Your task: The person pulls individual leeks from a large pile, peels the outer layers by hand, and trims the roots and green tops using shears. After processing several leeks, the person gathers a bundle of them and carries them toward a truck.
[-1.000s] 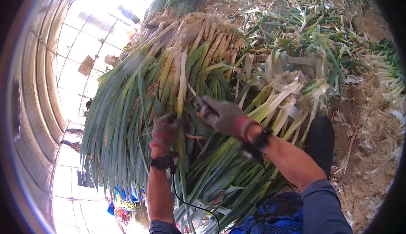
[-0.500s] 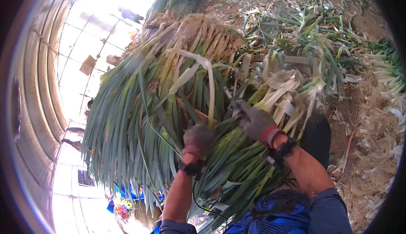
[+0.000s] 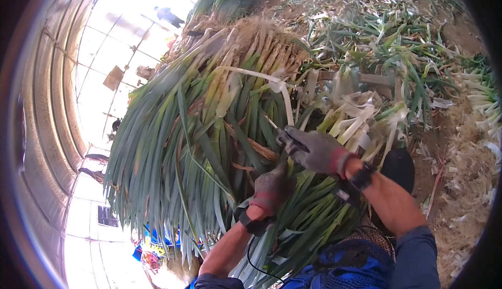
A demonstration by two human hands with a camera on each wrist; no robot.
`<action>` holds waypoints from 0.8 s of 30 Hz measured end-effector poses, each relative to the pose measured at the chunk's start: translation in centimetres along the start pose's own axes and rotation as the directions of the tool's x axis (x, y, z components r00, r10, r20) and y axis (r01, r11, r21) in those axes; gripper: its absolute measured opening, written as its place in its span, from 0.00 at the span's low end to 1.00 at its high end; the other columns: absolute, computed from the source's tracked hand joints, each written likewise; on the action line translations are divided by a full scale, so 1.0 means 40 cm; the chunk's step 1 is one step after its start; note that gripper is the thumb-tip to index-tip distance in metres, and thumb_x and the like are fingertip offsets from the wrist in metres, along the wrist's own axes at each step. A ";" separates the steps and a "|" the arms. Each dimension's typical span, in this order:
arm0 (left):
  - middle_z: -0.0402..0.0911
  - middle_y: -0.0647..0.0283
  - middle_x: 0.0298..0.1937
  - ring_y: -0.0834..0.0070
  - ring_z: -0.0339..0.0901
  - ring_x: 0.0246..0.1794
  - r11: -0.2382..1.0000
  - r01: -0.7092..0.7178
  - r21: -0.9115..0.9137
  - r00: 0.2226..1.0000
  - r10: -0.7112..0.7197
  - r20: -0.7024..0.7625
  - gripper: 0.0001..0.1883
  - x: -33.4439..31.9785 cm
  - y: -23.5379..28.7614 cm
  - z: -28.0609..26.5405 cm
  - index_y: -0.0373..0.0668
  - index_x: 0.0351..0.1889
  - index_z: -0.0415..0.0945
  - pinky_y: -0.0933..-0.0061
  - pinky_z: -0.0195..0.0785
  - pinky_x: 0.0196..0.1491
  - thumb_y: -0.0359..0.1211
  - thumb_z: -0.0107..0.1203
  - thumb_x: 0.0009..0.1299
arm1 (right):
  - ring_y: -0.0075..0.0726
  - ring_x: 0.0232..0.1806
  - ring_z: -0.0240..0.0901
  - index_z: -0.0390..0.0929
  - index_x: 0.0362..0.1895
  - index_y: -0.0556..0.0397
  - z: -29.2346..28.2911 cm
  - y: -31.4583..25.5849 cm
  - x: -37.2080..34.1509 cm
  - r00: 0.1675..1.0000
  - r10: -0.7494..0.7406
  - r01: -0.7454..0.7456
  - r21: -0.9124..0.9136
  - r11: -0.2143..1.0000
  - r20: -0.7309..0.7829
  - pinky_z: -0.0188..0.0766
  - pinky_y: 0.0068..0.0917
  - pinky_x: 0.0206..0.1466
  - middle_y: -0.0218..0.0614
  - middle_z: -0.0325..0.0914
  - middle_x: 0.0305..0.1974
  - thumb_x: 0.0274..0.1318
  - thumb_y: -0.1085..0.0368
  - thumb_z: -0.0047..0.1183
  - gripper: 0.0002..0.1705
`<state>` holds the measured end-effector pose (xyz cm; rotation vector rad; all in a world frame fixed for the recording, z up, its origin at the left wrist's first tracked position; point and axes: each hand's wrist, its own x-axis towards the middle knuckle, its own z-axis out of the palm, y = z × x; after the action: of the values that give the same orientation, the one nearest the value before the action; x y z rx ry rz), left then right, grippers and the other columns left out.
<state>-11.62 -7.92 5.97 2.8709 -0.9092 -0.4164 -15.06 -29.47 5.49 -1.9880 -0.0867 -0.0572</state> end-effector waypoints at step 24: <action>0.84 0.59 0.53 0.53 0.82 0.49 0.863 0.228 0.450 0.709 0.169 -0.685 0.27 0.147 -0.336 -0.328 0.55 0.58 0.81 0.51 0.75 0.51 0.51 0.66 0.62 | 0.37 0.55 0.83 0.65 0.77 0.54 -0.018 0.156 -0.081 0.918 0.185 -0.124 0.187 0.974 -0.351 0.75 0.30 0.59 0.48 0.85 0.54 0.66 0.65 0.58 0.36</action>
<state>4.15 -0.16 14.83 3.0230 -0.8852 1.0505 -17.74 -32.74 -0.16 -1.7844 0.3011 -0.3093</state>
